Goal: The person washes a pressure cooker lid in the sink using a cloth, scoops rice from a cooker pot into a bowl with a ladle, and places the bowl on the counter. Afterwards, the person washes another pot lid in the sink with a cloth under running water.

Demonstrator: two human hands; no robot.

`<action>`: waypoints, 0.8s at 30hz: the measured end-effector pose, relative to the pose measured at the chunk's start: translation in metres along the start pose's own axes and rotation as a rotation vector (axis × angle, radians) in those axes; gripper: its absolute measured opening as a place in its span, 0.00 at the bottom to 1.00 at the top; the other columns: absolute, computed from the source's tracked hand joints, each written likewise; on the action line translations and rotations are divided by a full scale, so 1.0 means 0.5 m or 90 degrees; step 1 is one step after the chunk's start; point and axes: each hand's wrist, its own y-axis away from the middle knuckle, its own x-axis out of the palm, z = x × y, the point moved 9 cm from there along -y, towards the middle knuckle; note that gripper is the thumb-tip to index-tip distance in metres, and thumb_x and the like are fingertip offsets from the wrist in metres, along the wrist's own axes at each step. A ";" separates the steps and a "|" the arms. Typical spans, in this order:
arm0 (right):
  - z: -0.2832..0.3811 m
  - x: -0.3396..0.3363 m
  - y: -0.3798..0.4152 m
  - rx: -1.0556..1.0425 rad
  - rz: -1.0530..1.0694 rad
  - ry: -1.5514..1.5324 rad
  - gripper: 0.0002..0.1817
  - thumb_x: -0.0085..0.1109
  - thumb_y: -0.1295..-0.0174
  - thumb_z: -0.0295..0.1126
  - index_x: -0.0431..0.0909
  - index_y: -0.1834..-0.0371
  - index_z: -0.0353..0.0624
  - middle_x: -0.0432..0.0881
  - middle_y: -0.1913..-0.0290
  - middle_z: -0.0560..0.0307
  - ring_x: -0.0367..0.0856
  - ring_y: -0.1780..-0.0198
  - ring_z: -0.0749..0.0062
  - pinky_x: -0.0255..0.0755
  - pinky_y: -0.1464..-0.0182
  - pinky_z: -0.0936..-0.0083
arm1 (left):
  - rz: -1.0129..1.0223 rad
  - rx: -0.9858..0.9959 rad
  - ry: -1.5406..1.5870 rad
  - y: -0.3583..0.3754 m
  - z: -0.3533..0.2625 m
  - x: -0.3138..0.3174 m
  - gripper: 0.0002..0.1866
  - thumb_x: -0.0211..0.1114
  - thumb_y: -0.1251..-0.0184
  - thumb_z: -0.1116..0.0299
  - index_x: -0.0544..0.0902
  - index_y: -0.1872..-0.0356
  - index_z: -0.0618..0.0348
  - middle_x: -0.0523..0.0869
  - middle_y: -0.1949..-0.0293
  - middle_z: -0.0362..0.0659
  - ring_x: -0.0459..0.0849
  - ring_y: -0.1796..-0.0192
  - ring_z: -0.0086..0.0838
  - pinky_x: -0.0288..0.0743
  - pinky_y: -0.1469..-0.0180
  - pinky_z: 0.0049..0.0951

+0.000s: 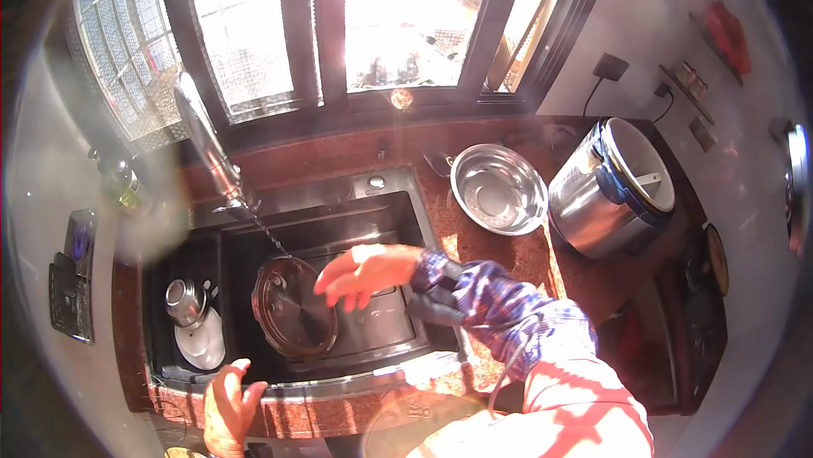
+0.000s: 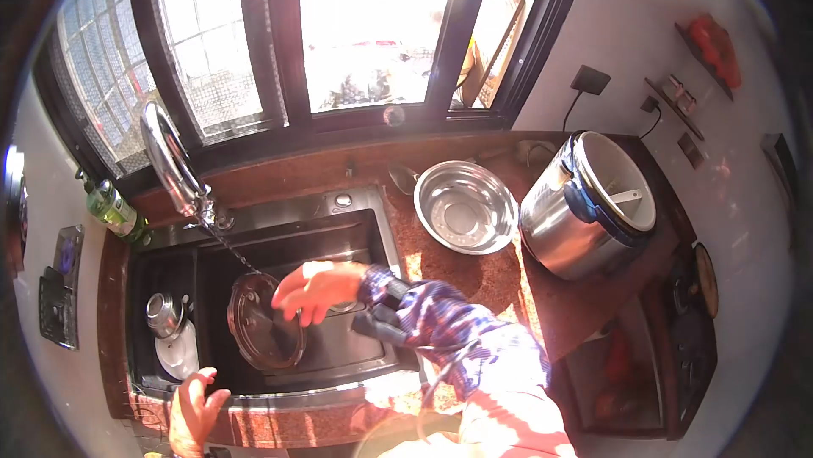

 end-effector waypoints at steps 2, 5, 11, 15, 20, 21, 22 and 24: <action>0.001 -0.182 0.120 -0.022 -0.176 -0.046 0.20 0.58 0.29 0.41 0.77 0.41 0.40 0.85 0.54 0.55 0.85 0.60 0.73 0.82 0.59 0.77 | 0.066 0.033 0.029 0.028 -0.072 0.064 0.24 0.66 0.32 0.67 0.75 0.35 0.54 0.76 0.37 0.57 0.75 0.34 0.46 0.70 0.35 0.40; -0.002 -0.471 0.303 -0.105 -0.503 -0.085 0.14 0.59 0.31 0.37 0.81 0.49 0.41 0.86 0.62 0.56 0.83 0.69 0.77 0.80 0.68 0.77 | -0.028 0.087 -0.040 0.078 -0.156 0.134 0.26 0.66 0.32 0.66 0.74 0.36 0.63 0.77 0.37 0.55 0.73 0.34 0.49 0.66 0.32 0.44; -0.073 -0.912 0.414 -0.052 -1.056 0.552 0.16 0.58 0.42 0.33 0.79 0.51 0.40 0.84 0.63 0.48 0.81 0.63 0.47 0.78 0.55 0.59 | -0.136 0.047 -0.156 0.127 -0.207 0.226 0.26 0.57 0.25 0.59 0.70 0.32 0.63 0.71 0.33 0.58 0.64 0.28 0.51 0.56 0.27 0.49; -0.015 -0.876 0.417 -0.015 -1.157 0.291 0.20 0.60 0.47 0.31 0.76 0.51 0.37 0.84 0.59 0.35 0.84 0.52 0.40 0.75 0.43 0.53 | -0.202 0.011 -0.158 0.120 -0.208 0.239 0.25 0.57 0.24 0.57 0.74 0.36 0.66 0.75 0.37 0.59 0.71 0.34 0.53 0.61 0.30 0.48; -0.008 -0.863 0.366 -0.188 -1.132 0.203 0.39 0.63 0.47 0.28 0.59 0.30 0.37 0.74 0.39 0.35 0.73 0.36 0.43 0.67 0.33 0.60 | -0.184 -0.015 -0.203 0.117 -0.202 0.267 0.26 0.57 0.25 0.57 0.72 0.34 0.65 0.75 0.36 0.59 0.70 0.33 0.53 0.61 0.30 0.47; -0.016 -0.865 0.343 -0.177 -1.150 0.220 0.40 0.65 0.48 0.29 0.58 0.29 0.37 0.72 0.37 0.36 0.69 0.33 0.44 0.64 0.30 0.60 | -0.184 -0.035 -0.186 0.120 -0.187 0.275 0.28 0.57 0.25 0.55 0.70 0.33 0.64 0.74 0.35 0.59 0.69 0.32 0.53 0.60 0.29 0.47; -0.022 -0.861 0.330 -0.165 -1.166 0.237 0.42 0.67 0.48 0.30 0.57 0.29 0.36 0.70 0.35 0.37 0.66 0.30 0.46 0.61 0.28 0.60 | -0.184 -0.044 -0.182 0.120 -0.189 0.276 0.28 0.57 0.25 0.55 0.70 0.33 0.64 0.74 0.35 0.59 0.69 0.32 0.53 0.60 0.29 0.47; -0.019 -0.843 0.321 -0.124 -1.131 0.192 0.45 0.68 0.45 0.32 0.52 0.26 0.33 0.64 0.30 0.39 0.62 0.27 0.48 0.54 0.25 0.60 | -0.182 -0.053 -0.189 0.110 -0.201 0.278 0.28 0.57 0.25 0.55 0.70 0.33 0.64 0.74 0.35 0.59 0.69 0.32 0.53 0.60 0.29 0.47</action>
